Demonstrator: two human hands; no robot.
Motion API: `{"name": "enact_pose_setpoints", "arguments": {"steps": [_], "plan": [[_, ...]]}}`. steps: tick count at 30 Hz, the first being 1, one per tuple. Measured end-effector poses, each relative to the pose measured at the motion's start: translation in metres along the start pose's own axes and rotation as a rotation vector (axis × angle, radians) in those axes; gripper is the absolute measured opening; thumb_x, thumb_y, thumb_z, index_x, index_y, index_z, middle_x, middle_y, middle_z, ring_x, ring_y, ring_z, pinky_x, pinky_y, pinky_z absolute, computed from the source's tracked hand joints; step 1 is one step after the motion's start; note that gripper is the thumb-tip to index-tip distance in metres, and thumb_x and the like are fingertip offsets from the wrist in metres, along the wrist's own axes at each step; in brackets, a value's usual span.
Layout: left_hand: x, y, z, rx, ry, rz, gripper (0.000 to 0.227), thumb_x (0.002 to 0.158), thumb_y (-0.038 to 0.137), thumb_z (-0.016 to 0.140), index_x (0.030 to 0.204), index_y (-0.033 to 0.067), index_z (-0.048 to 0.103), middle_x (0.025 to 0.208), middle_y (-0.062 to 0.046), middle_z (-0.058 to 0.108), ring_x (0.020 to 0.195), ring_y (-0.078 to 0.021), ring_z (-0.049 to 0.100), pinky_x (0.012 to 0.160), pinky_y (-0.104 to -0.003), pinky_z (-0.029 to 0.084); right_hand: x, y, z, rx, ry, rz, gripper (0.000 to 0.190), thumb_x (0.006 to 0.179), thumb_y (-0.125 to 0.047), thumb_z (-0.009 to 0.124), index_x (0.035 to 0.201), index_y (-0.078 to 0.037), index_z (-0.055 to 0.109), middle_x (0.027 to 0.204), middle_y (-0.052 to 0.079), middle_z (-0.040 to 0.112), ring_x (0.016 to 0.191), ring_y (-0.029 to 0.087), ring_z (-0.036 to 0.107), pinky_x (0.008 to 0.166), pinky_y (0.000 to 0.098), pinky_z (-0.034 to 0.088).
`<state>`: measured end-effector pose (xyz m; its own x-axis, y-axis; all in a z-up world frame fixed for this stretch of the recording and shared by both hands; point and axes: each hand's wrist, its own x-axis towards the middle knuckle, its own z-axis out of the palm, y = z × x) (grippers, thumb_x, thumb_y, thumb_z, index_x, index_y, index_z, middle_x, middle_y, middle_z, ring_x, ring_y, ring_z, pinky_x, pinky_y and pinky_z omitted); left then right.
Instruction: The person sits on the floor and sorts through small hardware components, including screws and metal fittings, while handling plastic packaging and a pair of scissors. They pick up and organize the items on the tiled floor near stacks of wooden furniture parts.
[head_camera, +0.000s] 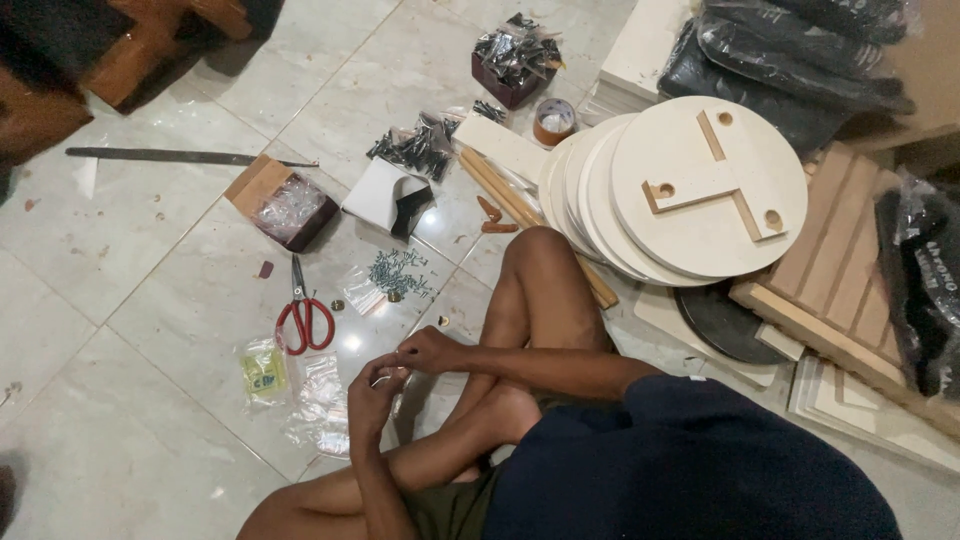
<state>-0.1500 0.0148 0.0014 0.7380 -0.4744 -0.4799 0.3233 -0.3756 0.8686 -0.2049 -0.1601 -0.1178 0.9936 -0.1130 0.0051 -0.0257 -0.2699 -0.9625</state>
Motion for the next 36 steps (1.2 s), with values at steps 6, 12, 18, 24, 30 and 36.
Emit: {"name": "enact_pose_setpoints", "arguments": {"steps": [6, 12, 18, 24, 30, 36], "plan": [[0.012, -0.027, 0.000, 0.358, 0.160, 0.085, 0.014, 0.089, 0.023, 0.084, 0.103, 0.0210, 0.085, 0.087, -0.007, 0.082, 0.078, -0.0180, 0.073, 0.081, -0.035, 0.054, -0.004, -0.065, -0.030, 0.137, 0.022, 0.057, 0.020, 0.098, -0.043, 0.080, 0.100, -0.023, 0.076, 0.081, -0.004, 0.076, 0.069, 0.009, 0.061, 0.065, 0.0278, 0.051], [0.000, -0.010, 0.005, 0.439, 0.219, 0.104, 0.018, 0.100, 0.033, 0.074, 0.104, 0.0196, 0.085, 0.087, -0.012, 0.083, 0.090, -0.0320, 0.079, 0.089, -0.048, 0.057, -0.002, -0.066, -0.033, 0.138, -0.001, 0.048, 0.022, 0.094, -0.039, 0.085, 0.108, -0.023, 0.080, 0.093, 0.003, 0.079, 0.078, 0.014, 0.068, 0.073, 0.0316, 0.057], [-0.007, -0.004, 0.013, 0.398, 0.219, 0.167, 0.030, 0.108, 0.037, 0.063, 0.104, 0.0180, 0.085, 0.089, -0.017, 0.081, 0.097, -0.0412, 0.077, 0.092, -0.053, 0.056, -0.002, -0.068, -0.036, 0.138, 0.068, -0.116, 0.023, 0.094, -0.030, 0.087, 0.113, -0.019, 0.081, 0.090, 0.007, 0.079, 0.069, 0.013, 0.066, 0.061, 0.0265, 0.054], [0.006, -0.015, 0.005, 0.335, 0.112, 0.132, 0.053, 0.106, 0.051, 0.046, 0.096, 0.0121, 0.081, 0.081, -0.004, 0.080, 0.079, -0.0162, 0.075, 0.076, -0.032, 0.055, -0.001, -0.065, -0.046, 0.005, -0.067, -0.118, 0.028, 0.094, -0.039, 0.081, 0.113, -0.019, 0.078, 0.103, -0.001, 0.078, 0.083, 0.008, 0.068, 0.077, 0.0232, 0.053], [0.018, -0.028, 0.001, 0.458, 0.101, 0.130, 0.048, 0.106, 0.047, 0.047, 0.108, 0.0163, 0.083, 0.096, -0.005, 0.085, 0.095, -0.0187, 0.077, 0.088, -0.033, 0.053, 0.001, -0.072, -0.050, 0.066, -0.118, 0.049, 0.019, 0.092, -0.037, 0.082, 0.100, -0.021, 0.076, 0.100, -0.007, 0.076, 0.079, 0.005, 0.062, 0.072, 0.0223, 0.048], [0.027, -0.033, -0.003, 0.650, 0.154, 0.218, 0.044, 0.106, 0.047, 0.047, 0.105, 0.0187, 0.081, 0.089, -0.007, 0.083, 0.084, -0.0272, 0.076, 0.076, -0.041, 0.052, 0.007, -0.057, -0.045, -0.024, -0.126, -0.050, 0.020, 0.092, -0.034, 0.084, 0.102, -0.018, 0.078, 0.101, -0.002, 0.076, 0.085, 0.009, 0.067, 0.077, 0.0252, 0.051]]}}
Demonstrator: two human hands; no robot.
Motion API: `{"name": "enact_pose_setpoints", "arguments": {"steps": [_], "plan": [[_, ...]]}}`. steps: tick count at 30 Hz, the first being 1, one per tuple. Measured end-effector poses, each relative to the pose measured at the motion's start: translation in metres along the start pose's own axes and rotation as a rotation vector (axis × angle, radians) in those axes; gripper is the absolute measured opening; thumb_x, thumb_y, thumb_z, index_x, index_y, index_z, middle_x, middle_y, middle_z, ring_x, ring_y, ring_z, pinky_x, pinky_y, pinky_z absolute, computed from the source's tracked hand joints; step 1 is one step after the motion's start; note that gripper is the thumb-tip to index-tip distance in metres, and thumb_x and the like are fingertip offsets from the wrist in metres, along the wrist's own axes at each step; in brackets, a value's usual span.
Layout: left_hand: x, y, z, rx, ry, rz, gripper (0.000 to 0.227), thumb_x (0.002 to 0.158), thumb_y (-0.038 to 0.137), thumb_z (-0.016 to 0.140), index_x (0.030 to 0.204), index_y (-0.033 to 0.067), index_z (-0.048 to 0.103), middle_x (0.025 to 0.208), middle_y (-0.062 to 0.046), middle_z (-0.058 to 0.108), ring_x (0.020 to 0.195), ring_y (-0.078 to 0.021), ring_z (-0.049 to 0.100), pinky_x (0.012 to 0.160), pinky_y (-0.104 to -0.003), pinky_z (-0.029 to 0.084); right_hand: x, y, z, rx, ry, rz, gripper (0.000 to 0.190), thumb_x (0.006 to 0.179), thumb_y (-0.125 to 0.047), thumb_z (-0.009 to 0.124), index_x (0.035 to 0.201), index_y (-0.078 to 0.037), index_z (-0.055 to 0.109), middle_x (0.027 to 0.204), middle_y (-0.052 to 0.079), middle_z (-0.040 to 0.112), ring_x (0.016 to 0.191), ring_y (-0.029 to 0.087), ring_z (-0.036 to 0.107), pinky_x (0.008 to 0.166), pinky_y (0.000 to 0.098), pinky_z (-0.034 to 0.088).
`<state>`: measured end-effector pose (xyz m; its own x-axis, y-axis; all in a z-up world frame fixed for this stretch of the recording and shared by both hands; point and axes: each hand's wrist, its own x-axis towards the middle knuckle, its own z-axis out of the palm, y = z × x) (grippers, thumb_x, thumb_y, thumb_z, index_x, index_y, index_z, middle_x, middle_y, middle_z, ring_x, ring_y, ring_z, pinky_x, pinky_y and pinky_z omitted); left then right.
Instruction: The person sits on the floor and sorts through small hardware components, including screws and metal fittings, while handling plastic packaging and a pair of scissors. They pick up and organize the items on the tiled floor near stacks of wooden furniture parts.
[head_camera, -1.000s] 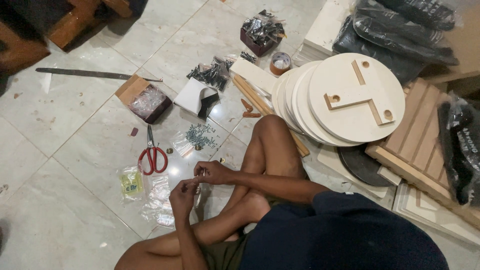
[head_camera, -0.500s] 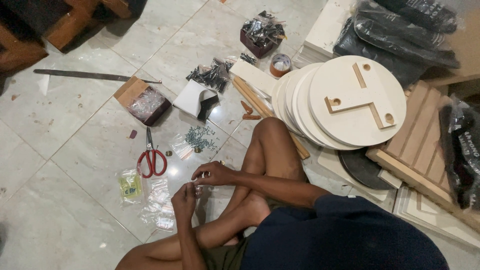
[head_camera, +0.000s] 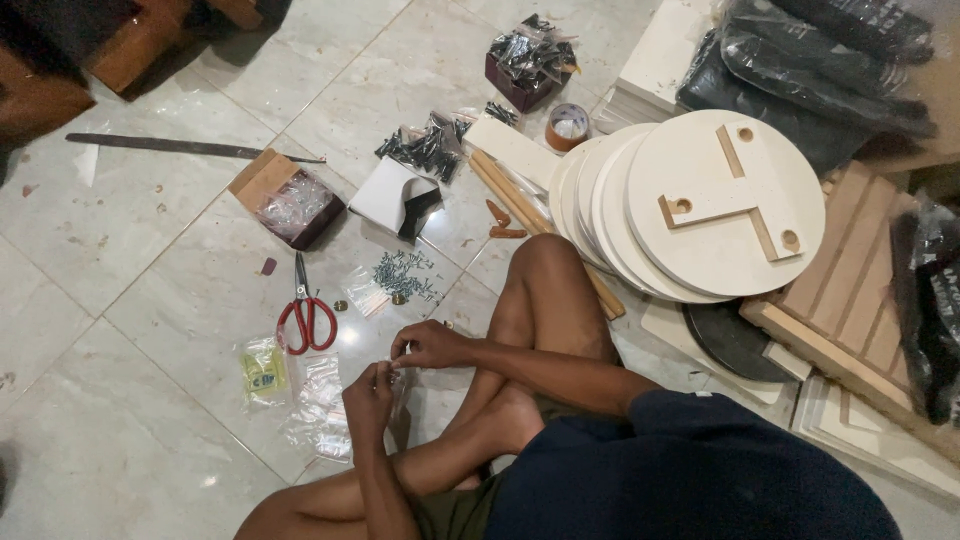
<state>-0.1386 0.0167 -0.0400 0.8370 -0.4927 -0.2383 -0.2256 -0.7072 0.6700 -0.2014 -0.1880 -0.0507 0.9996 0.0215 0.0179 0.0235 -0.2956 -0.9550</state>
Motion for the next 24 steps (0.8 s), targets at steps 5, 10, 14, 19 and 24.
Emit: {"name": "enact_pose_setpoints", "arguments": {"steps": [5, 10, 14, 19, 24], "plan": [[-0.009, 0.017, -0.010, -0.124, 0.009, 0.000, 0.042, 0.113, 0.036, 0.050, 0.092, 0.0086, 0.075, 0.082, -0.022, 0.076, 0.085, -0.0428, 0.074, 0.082, -0.056, 0.054, 0.001, 0.002, 0.004, 0.215, 0.069, 0.040, 0.029, 0.090, -0.033, 0.091, 0.106, -0.012, 0.079, 0.090, 0.008, 0.078, 0.065, 0.013, 0.063, 0.063, 0.0302, 0.052], [-0.001, 0.009, 0.000, -0.105, 0.034, -0.012, 0.046, 0.116, 0.029, 0.042, 0.094, -0.0001, 0.069, 0.084, -0.027, 0.072, 0.086, -0.0482, 0.072, 0.078, -0.057, 0.052, 0.003, 0.003, 0.004, 0.085, 0.015, 0.006, 0.025, 0.092, -0.031, 0.088, 0.107, -0.013, 0.080, 0.095, 0.013, 0.079, 0.076, 0.023, 0.067, 0.072, 0.0382, 0.055], [-0.015, 0.047, -0.026, -0.093, 0.001, -0.024, 0.048, 0.116, 0.031, 0.037, 0.096, 0.0032, 0.070, 0.086, -0.021, 0.075, 0.088, -0.0460, 0.074, 0.079, -0.056, 0.054, 0.007, -0.001, 0.004, 0.054, 0.088, 0.040, 0.019, 0.097, -0.025, 0.082, 0.114, -0.015, 0.083, 0.099, 0.014, 0.080, 0.080, 0.024, 0.071, 0.076, 0.0371, 0.057], [-0.004, 0.008, 0.001, -0.134, 0.037, -0.004, 0.047, 0.116, 0.035, 0.039, 0.097, 0.0089, 0.073, 0.086, -0.019, 0.076, 0.089, -0.0452, 0.075, 0.079, -0.056, 0.055, 0.006, 0.002, 0.006, 0.097, 0.087, 0.054, 0.031, 0.092, -0.023, 0.088, 0.121, -0.019, 0.077, 0.091, 0.003, 0.078, 0.070, 0.012, 0.063, 0.067, 0.0262, 0.053], [-0.013, 0.029, -0.014, -0.212, 0.057, 0.035, 0.041, 0.115, 0.026, 0.043, 0.097, 0.0044, 0.072, 0.086, -0.023, 0.075, 0.087, -0.0472, 0.074, 0.079, -0.054, 0.054, 0.005, -0.012, 0.003, 0.017, 0.073, -0.045, 0.016, 0.091, -0.019, 0.089, 0.105, -0.017, 0.082, 0.089, 0.006, 0.077, 0.072, 0.019, 0.068, 0.068, 0.0304, 0.054]]}}
